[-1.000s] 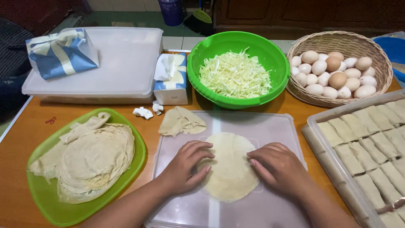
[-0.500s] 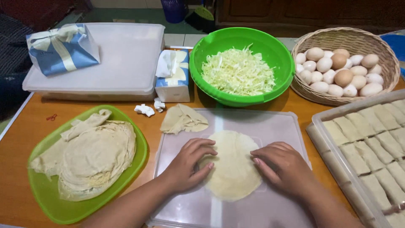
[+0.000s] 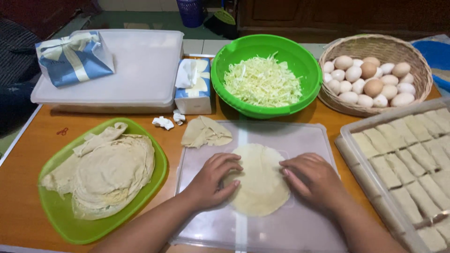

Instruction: The person prepares and rolls spring rolls filled with shredded cabbage and egg.

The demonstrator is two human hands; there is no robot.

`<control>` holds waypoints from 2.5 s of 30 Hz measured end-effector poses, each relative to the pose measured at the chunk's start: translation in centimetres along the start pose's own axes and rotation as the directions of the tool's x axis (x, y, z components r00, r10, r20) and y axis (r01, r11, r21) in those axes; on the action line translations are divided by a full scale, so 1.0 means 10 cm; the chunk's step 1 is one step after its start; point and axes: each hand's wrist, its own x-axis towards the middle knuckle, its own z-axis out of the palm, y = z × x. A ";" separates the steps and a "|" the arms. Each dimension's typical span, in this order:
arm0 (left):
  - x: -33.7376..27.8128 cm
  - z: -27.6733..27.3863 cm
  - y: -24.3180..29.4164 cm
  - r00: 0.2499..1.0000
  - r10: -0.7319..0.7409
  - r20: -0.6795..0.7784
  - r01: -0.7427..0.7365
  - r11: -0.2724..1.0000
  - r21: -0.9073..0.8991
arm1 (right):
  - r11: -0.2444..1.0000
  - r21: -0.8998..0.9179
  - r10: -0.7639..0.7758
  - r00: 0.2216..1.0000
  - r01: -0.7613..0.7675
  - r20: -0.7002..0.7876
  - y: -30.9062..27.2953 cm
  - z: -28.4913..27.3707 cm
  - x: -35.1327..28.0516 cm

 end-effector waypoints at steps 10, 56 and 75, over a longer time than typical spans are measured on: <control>-0.02 -0.02 -0.05 1.000 -0.011 0.011 0.012 0.997 -0.075 | 0.996 -0.085 0.012 0.999 -0.007 0.049 -0.09 0.00 0.05; 0.10 0.01 -0.13 0.990 0.114 -0.088 -0.086 0.959 0.271 | 0.968 -0.199 -0.159 0.987 0.151 -0.024 -0.13 0.06 0.19; 0.01 -0.05 -0.08 0.995 0.062 -0.082 -0.042 0.973 0.228 | 0.972 -0.190 -0.138 0.990 0.135 -0.003 -0.09 0.05 0.24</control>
